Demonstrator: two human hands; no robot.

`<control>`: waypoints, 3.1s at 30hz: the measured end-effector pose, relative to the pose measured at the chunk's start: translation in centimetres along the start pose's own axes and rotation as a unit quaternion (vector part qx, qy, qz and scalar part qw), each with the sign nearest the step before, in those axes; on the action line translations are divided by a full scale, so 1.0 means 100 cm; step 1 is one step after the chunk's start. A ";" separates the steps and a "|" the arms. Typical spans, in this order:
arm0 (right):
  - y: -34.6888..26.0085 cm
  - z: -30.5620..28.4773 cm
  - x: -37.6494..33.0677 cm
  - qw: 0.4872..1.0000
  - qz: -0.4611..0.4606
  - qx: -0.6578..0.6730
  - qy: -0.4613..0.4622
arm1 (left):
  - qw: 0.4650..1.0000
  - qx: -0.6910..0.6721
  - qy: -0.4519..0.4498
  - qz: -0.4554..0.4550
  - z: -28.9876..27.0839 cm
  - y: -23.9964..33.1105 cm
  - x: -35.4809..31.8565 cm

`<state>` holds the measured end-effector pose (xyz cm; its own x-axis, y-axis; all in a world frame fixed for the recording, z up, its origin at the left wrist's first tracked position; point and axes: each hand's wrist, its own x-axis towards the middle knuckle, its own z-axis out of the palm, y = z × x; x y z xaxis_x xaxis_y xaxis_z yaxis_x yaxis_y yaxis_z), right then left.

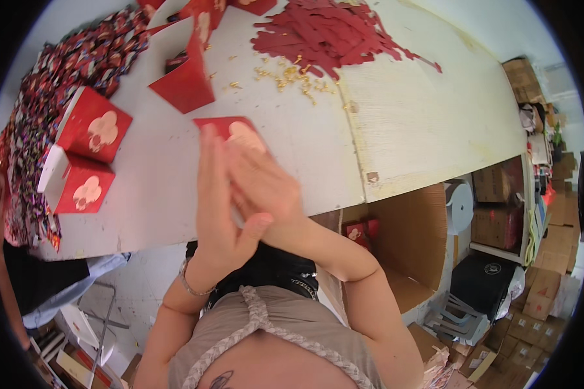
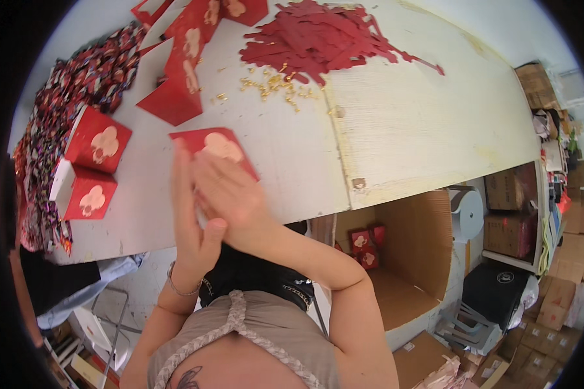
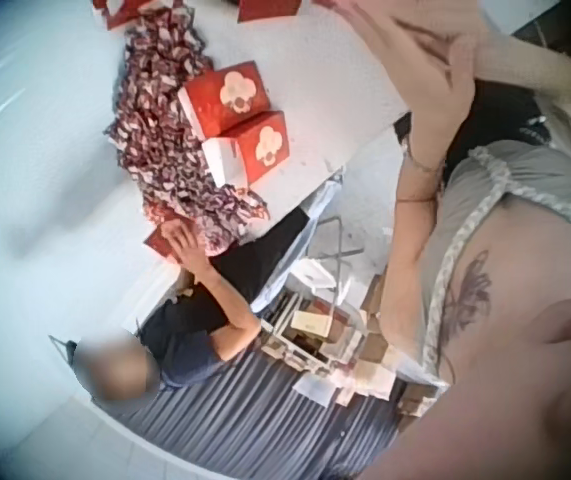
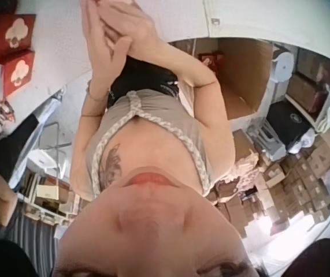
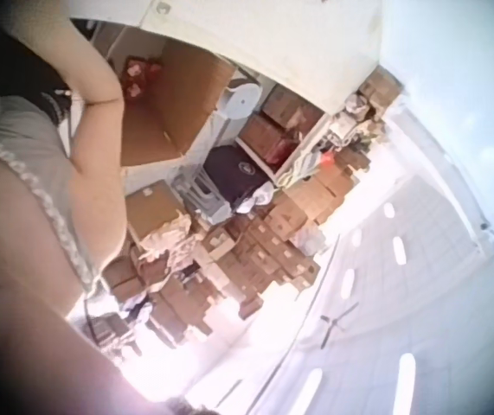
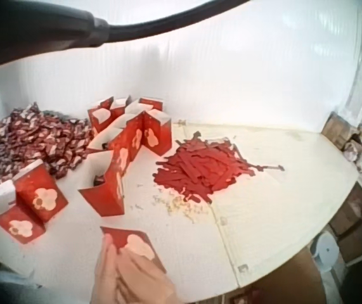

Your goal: The person assembles small red gift boxes by folding paper, inserting candies, and attaching red ribbons. They repeatedly pick up flat red paper pieces, fold them into box shapes, place wrapped candies inside, and secure the boxes with ribbons.

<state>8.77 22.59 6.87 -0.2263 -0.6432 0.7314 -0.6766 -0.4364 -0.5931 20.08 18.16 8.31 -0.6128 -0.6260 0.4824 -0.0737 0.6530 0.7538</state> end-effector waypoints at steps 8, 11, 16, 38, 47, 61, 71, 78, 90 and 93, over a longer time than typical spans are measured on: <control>0.121 -0.112 0.030 0.959 0.259 0.013 -0.117 | 0.991 0.036 0.091 -0.089 0.003 -0.027 0.018; 0.273 -0.228 0.101 0.929 0.166 -0.326 0.055 | 0.994 0.025 0.078 -0.071 -0.004 -0.031 0.017; 0.376 -0.321 0.096 0.730 0.244 -0.608 -0.193 | 0.997 0.009 0.080 -0.018 -0.007 -0.038 0.019; 0.036 -0.063 0.052 0.981 0.033 0.150 -0.120 | 0.994 -0.034 0.096 0.024 -0.022 -0.046 0.032; 0.033 0.002 0.069 0.973 -0.208 0.087 -0.046 | 0.985 -0.012 0.125 0.120 -0.018 -0.046 0.032; 0.222 0.070 0.155 0.939 -0.088 -0.175 -0.283 | 0.986 -0.062 0.127 0.091 -0.014 -0.058 0.029; 0.167 0.003 0.134 0.983 0.125 -0.123 -0.058 | 0.987 -0.078 0.119 0.072 -0.017 -0.061 0.037; 0.004 -0.027 0.036 0.998 -0.014 0.006 -0.066 | 0.990 -0.063 0.124 0.039 -0.015 -0.061 0.030; 0.009 -0.001 0.022 1.000 -0.022 0.003 0.020 | 0.987 -0.059 0.117 0.095 -0.016 -0.060 0.031; 0.008 -0.002 0.021 0.999 -0.036 -0.004 0.020 | 0.986 -0.067 0.119 0.097 -0.015 -0.061 0.030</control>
<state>7.57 21.02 8.04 -0.2042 -0.5848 0.7850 -0.6977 -0.4755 -0.5357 19.85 11.69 5.81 -0.4011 -0.5873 0.7030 0.1416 0.7185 0.6810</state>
